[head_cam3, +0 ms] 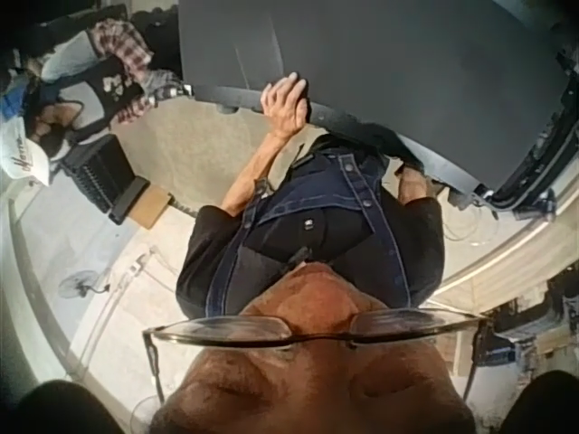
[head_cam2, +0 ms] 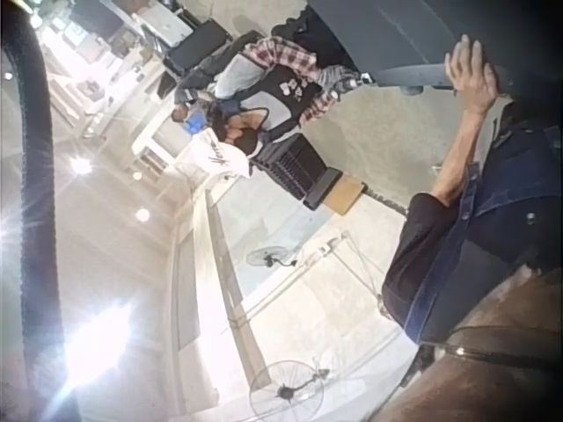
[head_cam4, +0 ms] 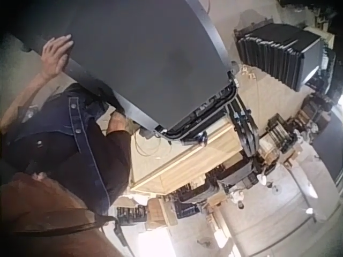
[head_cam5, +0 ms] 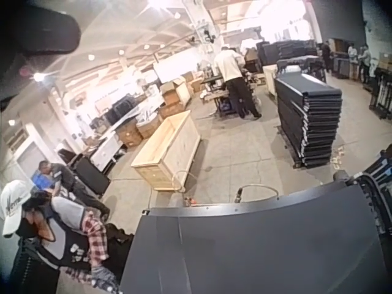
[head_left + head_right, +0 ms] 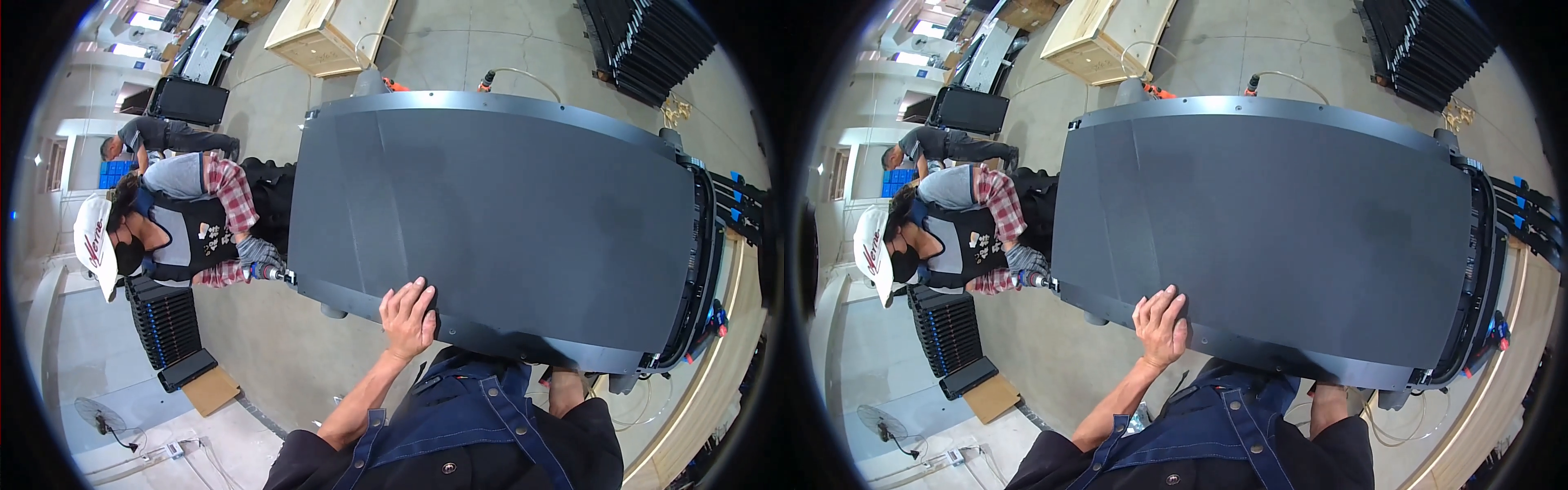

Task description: Assembling various components of a treadmill, including installing covers, wiring, and securing parts with power tools.

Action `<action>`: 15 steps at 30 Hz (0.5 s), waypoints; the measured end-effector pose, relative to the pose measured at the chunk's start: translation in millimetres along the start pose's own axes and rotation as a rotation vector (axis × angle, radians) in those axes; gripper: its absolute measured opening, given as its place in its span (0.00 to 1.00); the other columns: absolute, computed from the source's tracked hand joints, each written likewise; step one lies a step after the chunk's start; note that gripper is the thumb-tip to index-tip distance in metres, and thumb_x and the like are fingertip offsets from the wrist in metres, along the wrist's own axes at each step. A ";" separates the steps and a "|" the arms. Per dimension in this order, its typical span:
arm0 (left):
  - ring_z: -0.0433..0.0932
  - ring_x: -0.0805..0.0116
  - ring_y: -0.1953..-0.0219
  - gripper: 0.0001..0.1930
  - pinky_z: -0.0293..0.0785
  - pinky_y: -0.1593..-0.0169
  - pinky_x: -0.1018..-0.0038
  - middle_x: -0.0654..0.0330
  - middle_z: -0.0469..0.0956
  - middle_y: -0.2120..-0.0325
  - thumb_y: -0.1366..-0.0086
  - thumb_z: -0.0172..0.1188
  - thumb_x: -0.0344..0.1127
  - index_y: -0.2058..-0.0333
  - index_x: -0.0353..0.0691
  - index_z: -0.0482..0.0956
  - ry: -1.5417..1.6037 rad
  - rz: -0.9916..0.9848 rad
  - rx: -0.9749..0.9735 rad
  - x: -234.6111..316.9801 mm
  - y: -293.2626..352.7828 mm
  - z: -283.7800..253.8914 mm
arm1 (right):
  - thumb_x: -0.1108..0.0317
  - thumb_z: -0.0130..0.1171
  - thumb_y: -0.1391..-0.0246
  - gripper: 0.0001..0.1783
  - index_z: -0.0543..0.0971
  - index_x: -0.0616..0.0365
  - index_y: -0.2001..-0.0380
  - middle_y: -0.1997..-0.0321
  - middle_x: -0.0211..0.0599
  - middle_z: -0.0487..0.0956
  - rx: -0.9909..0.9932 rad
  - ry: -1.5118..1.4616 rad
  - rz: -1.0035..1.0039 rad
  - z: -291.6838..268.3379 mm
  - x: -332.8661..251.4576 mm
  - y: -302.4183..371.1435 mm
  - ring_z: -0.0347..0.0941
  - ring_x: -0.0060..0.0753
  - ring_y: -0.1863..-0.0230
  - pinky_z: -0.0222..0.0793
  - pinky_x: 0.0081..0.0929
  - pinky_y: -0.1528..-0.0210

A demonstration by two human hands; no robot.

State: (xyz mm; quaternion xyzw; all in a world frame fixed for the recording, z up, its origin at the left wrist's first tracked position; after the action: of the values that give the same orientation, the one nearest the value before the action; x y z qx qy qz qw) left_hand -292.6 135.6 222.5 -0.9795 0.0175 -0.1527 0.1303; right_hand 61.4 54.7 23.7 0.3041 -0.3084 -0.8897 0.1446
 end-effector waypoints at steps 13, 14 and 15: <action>0.64 0.55 0.34 0.32 0.53 0.30 0.52 0.56 0.67 0.36 0.41 0.64 0.54 0.40 0.49 0.73 0.094 0.034 -0.138 -2.7 0.0 -20.0 | 0.59 0.50 0.35 0.20 0.77 0.58 0.46 0.48 0.42 0.82 -0.067 -0.337 0.248 -27.5 33.6 -18.9 0.77 0.43 0.47 0.68 0.38 0.40; 0.61 0.53 0.32 0.36 0.51 0.29 0.51 0.54 0.64 0.34 0.43 0.66 0.57 0.37 0.51 0.71 0.141 0.086 -0.204 -0.8 -3.5 -29.3 | 0.59 0.50 0.35 0.20 0.77 0.58 0.46 0.48 0.42 0.82 -0.079 -0.348 0.280 -29.8 24.9 -29.2 0.77 0.43 0.47 0.68 0.39 0.39; 0.55 0.51 0.29 0.40 0.46 0.27 0.51 0.52 0.58 0.31 0.40 0.59 0.67 0.34 0.54 0.67 0.156 0.182 -0.278 -7.6 -1.3 -27.8 | 0.59 0.50 0.35 0.20 0.77 0.58 0.46 0.47 0.42 0.82 -0.085 -0.360 0.303 -33.6 13.3 -39.6 0.77 0.43 0.46 0.68 0.39 0.39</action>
State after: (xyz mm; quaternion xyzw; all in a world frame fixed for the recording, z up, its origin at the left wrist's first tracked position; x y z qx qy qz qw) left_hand -308.3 130.5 246.1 -0.9677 0.1368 -0.2119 0.0051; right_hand 69.5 63.7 -28.5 0.0844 -0.3335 -0.9099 0.2320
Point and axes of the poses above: each hand's wrist, its own y-axis away from the middle knuckle, its own z-axis out of the palm, x = y × z, the point moved 1 cm from there along -y, towards the middle knuckle
